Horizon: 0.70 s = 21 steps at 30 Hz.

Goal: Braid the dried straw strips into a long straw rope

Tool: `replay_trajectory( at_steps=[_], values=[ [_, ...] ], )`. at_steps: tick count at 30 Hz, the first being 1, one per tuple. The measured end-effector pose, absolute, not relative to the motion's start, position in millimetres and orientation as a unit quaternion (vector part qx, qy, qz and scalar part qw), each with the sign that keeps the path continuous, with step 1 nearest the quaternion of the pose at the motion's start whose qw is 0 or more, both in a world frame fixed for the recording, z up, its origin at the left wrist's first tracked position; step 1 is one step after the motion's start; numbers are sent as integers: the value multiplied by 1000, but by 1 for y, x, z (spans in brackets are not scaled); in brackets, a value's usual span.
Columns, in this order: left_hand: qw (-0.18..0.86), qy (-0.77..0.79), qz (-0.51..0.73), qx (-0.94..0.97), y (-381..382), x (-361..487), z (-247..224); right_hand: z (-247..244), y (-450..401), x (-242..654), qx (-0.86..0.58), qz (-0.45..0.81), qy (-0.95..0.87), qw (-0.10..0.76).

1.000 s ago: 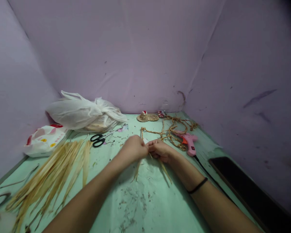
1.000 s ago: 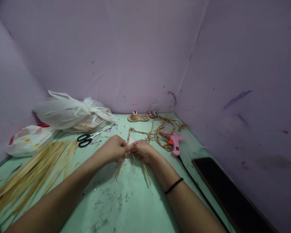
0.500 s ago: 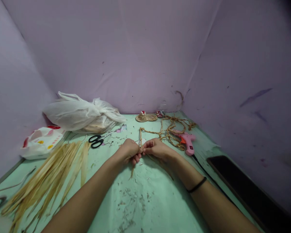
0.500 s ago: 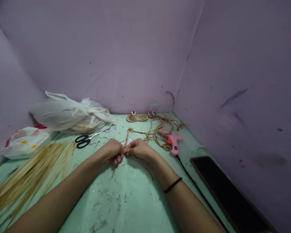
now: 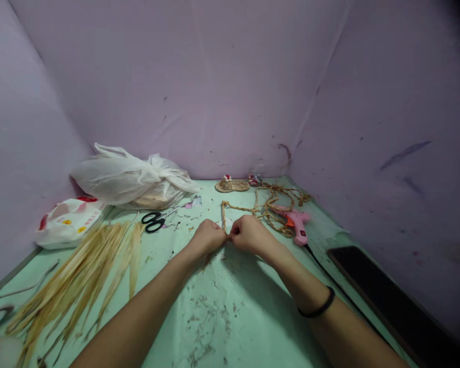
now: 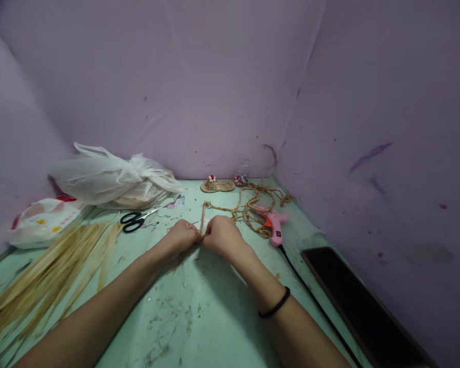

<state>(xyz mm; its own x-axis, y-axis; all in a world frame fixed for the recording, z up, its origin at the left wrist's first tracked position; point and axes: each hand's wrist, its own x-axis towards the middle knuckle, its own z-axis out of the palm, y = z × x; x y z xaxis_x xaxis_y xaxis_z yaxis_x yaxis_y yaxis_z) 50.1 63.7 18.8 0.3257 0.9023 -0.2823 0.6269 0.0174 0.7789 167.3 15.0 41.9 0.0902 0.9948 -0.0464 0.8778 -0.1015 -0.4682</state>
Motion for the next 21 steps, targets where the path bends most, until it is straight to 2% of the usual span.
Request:
replay_trajectory(
  at_steps=[5,9,13,15,19,21],
  values=[
    [563,588,140,564,57,53,35,51,11,160,-714,221,-649,143],
    [622,571,105,525,61,48,38,49,7,151,-693,212,-671,158],
    [649,508,91,558,71,38,33,52,7,157,-661,328,-652,175],
    [664,474,88,572,76,33,31,55,10,167,-651,388,-618,209],
    [668,442,79,594,82,27,27,56,18,185,-704,353,-523,325],
    [665,436,73,601,83,27,25,56,19,184,-717,379,-483,332]
  ],
)
